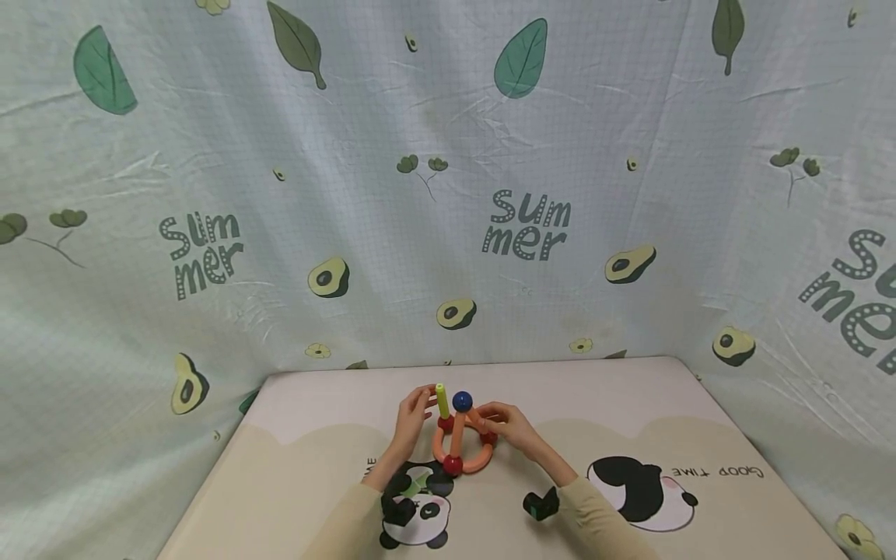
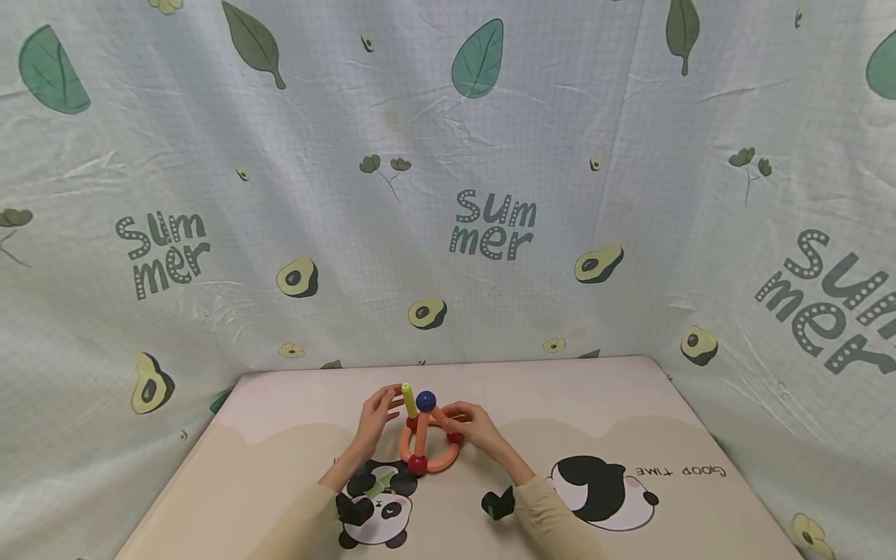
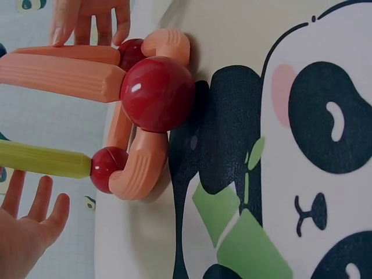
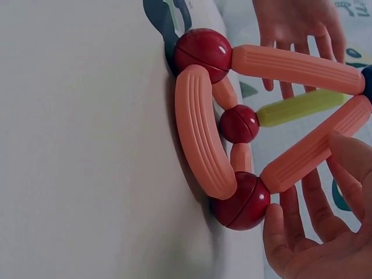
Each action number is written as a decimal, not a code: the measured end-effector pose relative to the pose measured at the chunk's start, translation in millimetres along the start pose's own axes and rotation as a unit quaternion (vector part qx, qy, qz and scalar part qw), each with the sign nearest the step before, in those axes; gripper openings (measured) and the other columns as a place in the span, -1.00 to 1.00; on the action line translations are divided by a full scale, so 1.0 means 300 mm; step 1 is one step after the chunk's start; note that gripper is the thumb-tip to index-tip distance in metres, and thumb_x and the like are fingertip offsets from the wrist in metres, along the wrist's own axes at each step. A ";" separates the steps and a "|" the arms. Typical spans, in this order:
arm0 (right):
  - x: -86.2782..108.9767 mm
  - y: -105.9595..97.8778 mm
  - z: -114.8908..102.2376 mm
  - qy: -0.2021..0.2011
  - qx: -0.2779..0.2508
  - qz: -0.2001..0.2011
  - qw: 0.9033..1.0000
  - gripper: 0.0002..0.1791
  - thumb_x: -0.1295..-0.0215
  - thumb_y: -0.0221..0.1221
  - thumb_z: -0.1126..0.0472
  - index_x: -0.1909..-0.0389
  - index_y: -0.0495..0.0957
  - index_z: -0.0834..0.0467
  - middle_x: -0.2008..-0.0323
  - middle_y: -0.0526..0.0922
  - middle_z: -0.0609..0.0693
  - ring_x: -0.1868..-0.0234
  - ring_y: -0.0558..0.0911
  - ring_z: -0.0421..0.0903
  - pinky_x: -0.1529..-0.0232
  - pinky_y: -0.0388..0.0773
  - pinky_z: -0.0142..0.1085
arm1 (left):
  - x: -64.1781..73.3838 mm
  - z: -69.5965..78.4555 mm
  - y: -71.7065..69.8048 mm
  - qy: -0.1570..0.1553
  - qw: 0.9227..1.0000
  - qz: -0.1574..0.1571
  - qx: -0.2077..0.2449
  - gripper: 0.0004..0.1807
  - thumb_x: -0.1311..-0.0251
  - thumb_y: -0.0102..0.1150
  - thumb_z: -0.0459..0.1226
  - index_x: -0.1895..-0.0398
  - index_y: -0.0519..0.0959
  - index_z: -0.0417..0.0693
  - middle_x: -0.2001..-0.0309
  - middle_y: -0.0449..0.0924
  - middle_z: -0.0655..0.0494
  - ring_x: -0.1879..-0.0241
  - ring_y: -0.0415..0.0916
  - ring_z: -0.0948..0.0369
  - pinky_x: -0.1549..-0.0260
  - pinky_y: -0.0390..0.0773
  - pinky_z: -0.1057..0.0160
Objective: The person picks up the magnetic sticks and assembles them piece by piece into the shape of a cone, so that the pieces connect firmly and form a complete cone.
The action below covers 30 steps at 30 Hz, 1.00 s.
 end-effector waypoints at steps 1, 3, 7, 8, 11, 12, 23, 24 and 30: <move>0.007 0.000 -0.013 0.000 -0.001 -0.001 1.000 -0.69 -0.23 0.05 0.22 0.05 0.46 0.28 0.10 0.54 0.22 0.10 0.48 -0.02 0.10 0.47 -0.11 | 0.004 0.009 0.002 0.001 1.000 -0.003 0.001 -0.60 -0.35 -0.27 -0.21 -0.04 0.38 -0.34 -0.02 0.42 -0.33 0.01 0.44 -0.16 0.08 0.40 -0.11; 0.020 0.000 -0.037 0.001 -0.001 -0.003 1.000 -0.70 -0.24 0.04 0.23 0.06 0.46 0.29 0.10 0.54 0.23 0.11 0.48 -0.03 0.10 0.48 -0.11 | 0.016 0.030 0.006 0.001 1.000 -0.007 0.008 -0.62 -0.34 -0.26 -0.24 -0.04 0.37 -0.35 -0.01 0.41 -0.36 0.02 0.42 -0.20 0.07 0.38 -0.15; 0.028 0.000 -0.051 0.007 -0.003 -0.004 1.000 -0.70 -0.24 0.04 0.23 0.06 0.46 0.29 0.11 0.54 0.22 0.13 0.48 -0.07 0.11 0.48 -0.12 | 0.042 0.072 0.015 0.005 1.000 -0.008 0.004 -0.64 -0.33 -0.27 -0.31 -0.04 0.35 -0.39 0.00 0.39 -0.41 0.02 0.39 -0.25 0.08 0.37 -0.18; 0.026 0.001 -0.048 0.007 -0.003 -0.003 1.000 -0.70 -0.24 0.04 0.22 0.06 0.46 0.29 0.11 0.54 0.23 0.14 0.48 -0.07 0.12 0.48 -0.13 | 0.046 0.077 0.017 0.004 1.000 -0.008 0.001 -0.65 -0.33 -0.27 -0.31 -0.04 0.35 -0.39 0.00 0.39 -0.41 0.02 0.39 -0.25 0.08 0.37 -0.18; 0.009 0.005 -0.012 0.009 -0.008 -0.001 1.000 -0.70 -0.24 0.05 0.20 0.06 0.46 0.27 0.12 0.55 0.21 0.14 0.48 -0.07 0.13 0.49 -0.14 | 0.051 0.084 0.019 0.001 1.000 -0.009 -0.003 -0.65 -0.33 -0.26 -0.31 -0.05 0.35 -0.37 0.00 0.40 -0.40 0.02 0.39 -0.24 0.09 0.38 -0.17; 0.000 0.005 0.004 0.009 -0.008 0.000 1.000 -0.69 -0.23 0.06 0.18 0.06 0.47 0.26 0.12 0.55 0.20 0.14 0.49 -0.07 0.14 0.49 -0.15 | 0.052 0.084 0.020 0.001 1.000 -0.011 -0.004 -0.65 -0.33 -0.26 -0.30 -0.06 0.35 -0.35 0.00 0.40 -0.39 0.01 0.39 -0.24 0.09 0.38 -0.17; -0.032 0.000 0.065 -0.004 -0.014 -0.007 1.000 -0.59 -0.16 0.12 0.01 0.06 0.49 0.19 0.12 0.57 0.14 0.12 0.50 -0.07 0.12 0.49 -0.18 | 0.047 0.076 0.031 0.024 0.999 -0.043 0.018 -0.65 -0.31 -0.21 -0.32 -0.06 0.35 -0.39 0.00 0.37 -0.40 -0.02 0.33 -0.30 0.09 0.35 -0.24; -0.032 -0.001 0.066 -0.002 -0.015 -0.008 1.000 -0.58 -0.15 0.13 0.00 0.06 0.49 0.18 0.12 0.57 0.13 0.12 0.50 -0.07 0.12 0.48 -0.18 | 0.047 0.076 0.032 0.026 0.999 -0.045 0.017 -0.65 -0.31 -0.21 -0.32 -0.05 0.35 -0.40 0.00 0.37 -0.41 -0.02 0.32 -0.30 0.09 0.36 -0.23; -0.031 -0.001 0.069 -0.003 -0.017 -0.008 1.000 -0.57 -0.15 0.12 -0.01 0.06 0.49 0.19 0.12 0.57 0.13 0.13 0.50 -0.09 0.13 0.48 -0.19 | 0.049 0.076 0.039 0.024 0.997 -0.057 0.037 -0.65 -0.31 -0.23 -0.35 -0.05 0.33 -0.44 0.02 0.35 -0.44 0.00 0.30 -0.32 0.07 0.33 -0.24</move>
Point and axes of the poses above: each hand's wrist, its own x-axis away from the middle knuckle, its own y-axis out of the palm, z = x × y, the point moved 2 cm from there along -x, towards the middle knuckle
